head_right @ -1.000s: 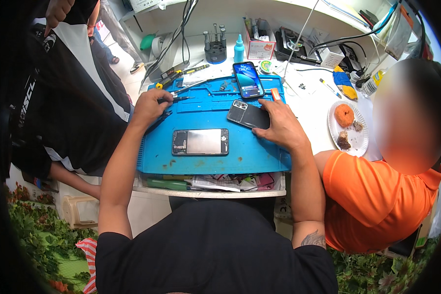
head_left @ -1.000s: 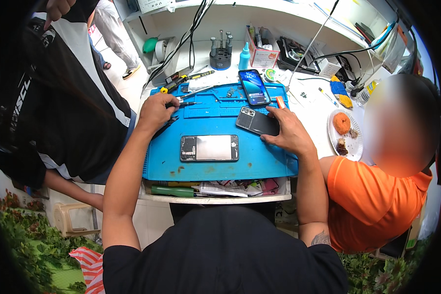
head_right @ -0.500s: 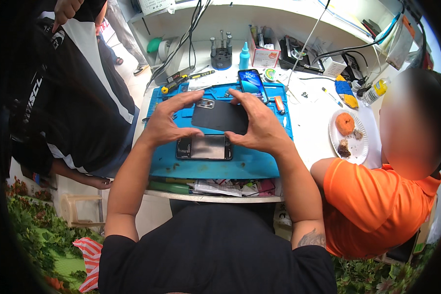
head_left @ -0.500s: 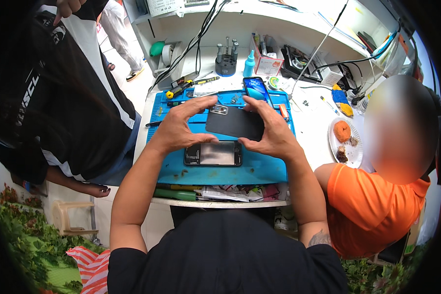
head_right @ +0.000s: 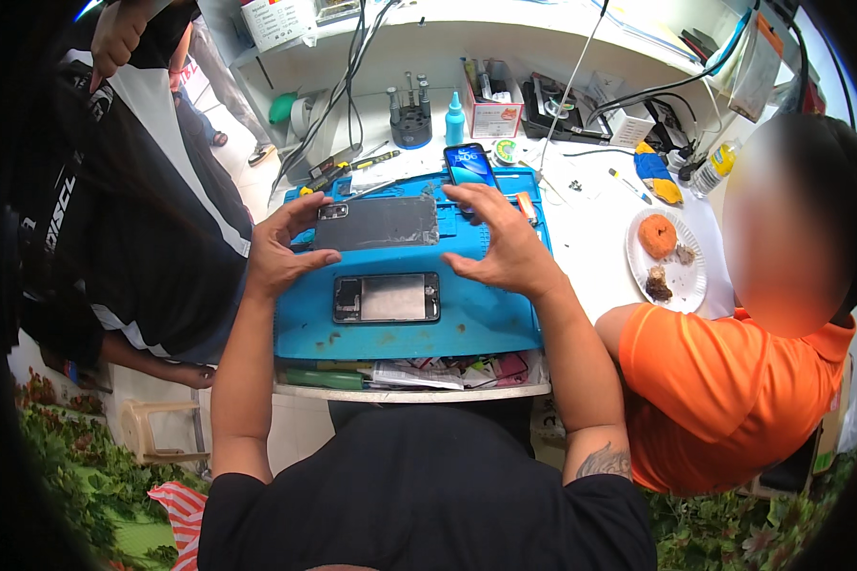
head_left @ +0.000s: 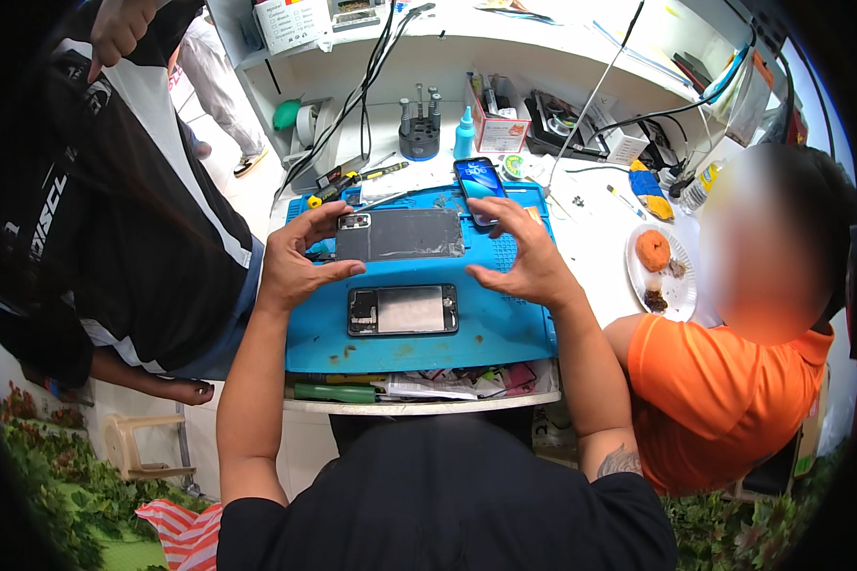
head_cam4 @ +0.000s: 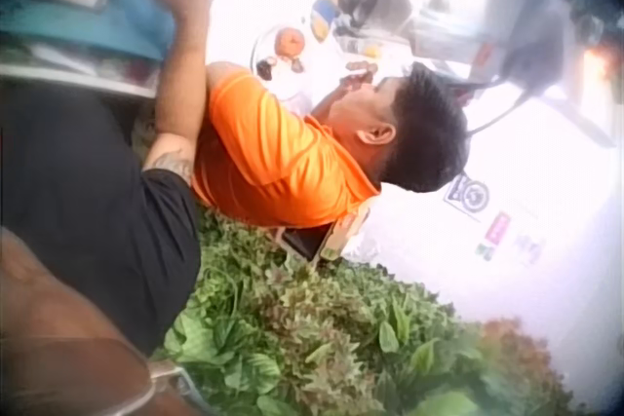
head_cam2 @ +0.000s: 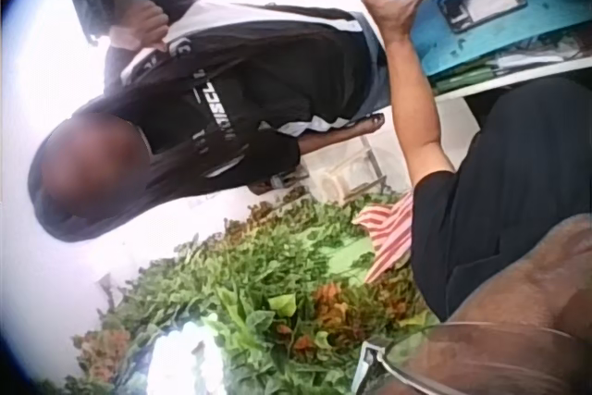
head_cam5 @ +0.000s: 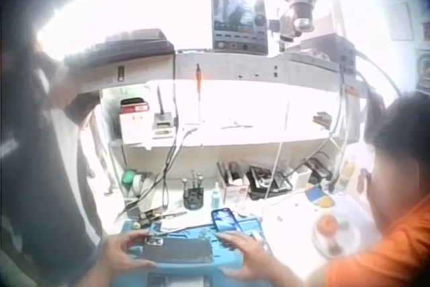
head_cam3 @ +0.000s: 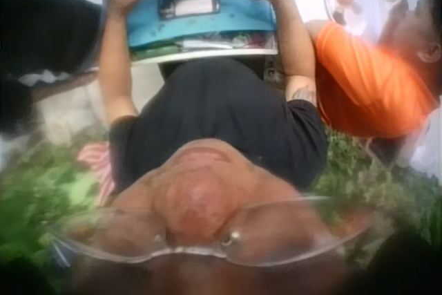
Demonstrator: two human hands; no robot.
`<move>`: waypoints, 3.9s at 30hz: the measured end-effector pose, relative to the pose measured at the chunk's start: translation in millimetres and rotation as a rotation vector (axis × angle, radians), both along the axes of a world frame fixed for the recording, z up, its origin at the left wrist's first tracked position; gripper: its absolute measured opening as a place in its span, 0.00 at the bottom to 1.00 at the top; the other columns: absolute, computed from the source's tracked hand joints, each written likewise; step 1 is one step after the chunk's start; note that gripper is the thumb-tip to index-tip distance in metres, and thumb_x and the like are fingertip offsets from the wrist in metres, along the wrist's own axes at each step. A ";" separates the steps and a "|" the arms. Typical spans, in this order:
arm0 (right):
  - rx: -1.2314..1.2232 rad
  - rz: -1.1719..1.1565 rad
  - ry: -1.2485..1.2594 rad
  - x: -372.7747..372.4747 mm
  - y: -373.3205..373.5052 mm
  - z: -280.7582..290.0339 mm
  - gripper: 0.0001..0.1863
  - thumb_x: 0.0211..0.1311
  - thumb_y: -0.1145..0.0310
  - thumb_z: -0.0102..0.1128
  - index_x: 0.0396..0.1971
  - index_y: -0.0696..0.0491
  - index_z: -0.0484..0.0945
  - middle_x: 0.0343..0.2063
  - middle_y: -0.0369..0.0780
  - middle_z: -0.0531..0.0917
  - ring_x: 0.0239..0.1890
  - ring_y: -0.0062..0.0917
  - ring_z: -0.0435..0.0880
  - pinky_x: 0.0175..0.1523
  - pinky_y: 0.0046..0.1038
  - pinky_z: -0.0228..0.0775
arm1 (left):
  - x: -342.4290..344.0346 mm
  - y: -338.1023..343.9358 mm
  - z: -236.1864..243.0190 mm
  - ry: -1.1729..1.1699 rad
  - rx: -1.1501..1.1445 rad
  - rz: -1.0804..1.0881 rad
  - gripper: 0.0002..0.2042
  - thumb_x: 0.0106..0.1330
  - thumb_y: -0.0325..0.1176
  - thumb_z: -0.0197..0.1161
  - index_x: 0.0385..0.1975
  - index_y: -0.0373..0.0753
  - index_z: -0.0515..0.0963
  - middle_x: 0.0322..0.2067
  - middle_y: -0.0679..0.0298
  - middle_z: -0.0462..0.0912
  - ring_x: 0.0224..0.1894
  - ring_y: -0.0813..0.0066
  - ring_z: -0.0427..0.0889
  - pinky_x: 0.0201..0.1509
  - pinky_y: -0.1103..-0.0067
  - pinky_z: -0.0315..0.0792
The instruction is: The person uses a small screwdriver to remove screws from a smartphone, applies adhesive from a tube to the device chassis, and then presses the back panel onto the phone before cleaning the surface with a cloth and liquid.
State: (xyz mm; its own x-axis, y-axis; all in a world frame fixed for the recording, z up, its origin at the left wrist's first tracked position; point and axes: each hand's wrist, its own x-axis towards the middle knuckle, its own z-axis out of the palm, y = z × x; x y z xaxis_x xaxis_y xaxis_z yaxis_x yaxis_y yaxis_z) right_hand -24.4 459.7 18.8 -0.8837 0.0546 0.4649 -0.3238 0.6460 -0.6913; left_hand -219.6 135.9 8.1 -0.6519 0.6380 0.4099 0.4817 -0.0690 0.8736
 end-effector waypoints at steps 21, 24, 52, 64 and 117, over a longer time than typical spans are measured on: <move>0.616 -0.025 0.404 -49.7 -31.2 -8.0 0.11 0.54 0.75 0.83 0.33 0.53 0.85 0.37 0.38 0.87 0.45 0.38 0.88 0.52 0.40 0.84 | -21.5 20.7 -9.1 -0.278 -0.096 0.063 0.48 0.49 0.40 0.97 0.72 0.35 0.79 0.59 0.57 0.90 0.62 0.70 0.89 0.69 0.70 0.82; 0.727 -0.027 0.288 -45.9 -34.1 -7.0 0.09 0.65 0.69 0.76 0.35 0.53 0.82 0.38 0.42 0.84 0.45 0.40 0.84 0.52 0.42 0.79 | -23.4 22.1 -7.4 -0.260 -0.129 0.021 0.45 0.51 0.32 0.95 0.72 0.37 0.79 0.58 0.60 0.91 0.62 0.73 0.88 0.70 0.72 0.81; -0.482 -0.044 -0.044 -16.6 -36.0 -20.4 0.09 0.74 0.75 0.76 0.49 0.61 0.91 0.32 0.37 0.94 0.33 0.15 0.91 0.39 0.23 0.87 | 5.3 -0.3 13.7 -0.359 -0.178 0.062 0.16 0.79 0.41 0.76 0.48 0.31 0.89 0.31 0.61 0.93 0.35 0.73 0.95 0.38 0.77 0.87; -0.730 0.106 -0.229 -1.4 -32.7 -2.9 0.09 0.73 0.71 0.80 0.40 0.61 0.89 0.29 0.36 0.90 0.30 0.17 0.90 0.30 0.24 0.88 | 57.4 13.0 53.6 0.804 -0.278 0.106 0.39 0.48 0.32 0.88 0.67 0.39 0.85 0.56 0.53 0.90 0.57 0.50 0.90 0.63 0.64 0.85; -1.032 -1.232 0.399 -157.4 300.8 -86.5 0.13 0.59 0.79 0.82 0.41 0.64 0.86 0.33 0.44 0.89 0.27 0.29 0.87 0.34 0.32 0.87 | 78.6 -69.8 -42.7 0.024 0.007 0.317 0.41 0.58 0.42 0.88 0.71 0.30 0.79 0.63 0.59 0.76 0.63 0.66 0.81 0.64 0.73 0.78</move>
State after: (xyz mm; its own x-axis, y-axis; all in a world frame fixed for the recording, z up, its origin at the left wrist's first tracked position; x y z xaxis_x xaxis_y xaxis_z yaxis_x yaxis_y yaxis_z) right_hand -181.8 760.5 -67.7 0.0794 0.9962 -0.0368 -0.2490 -0.0159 -0.9684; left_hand -141.0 66.1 -34.7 -0.8082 0.4014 0.4310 0.5003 0.0817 0.8620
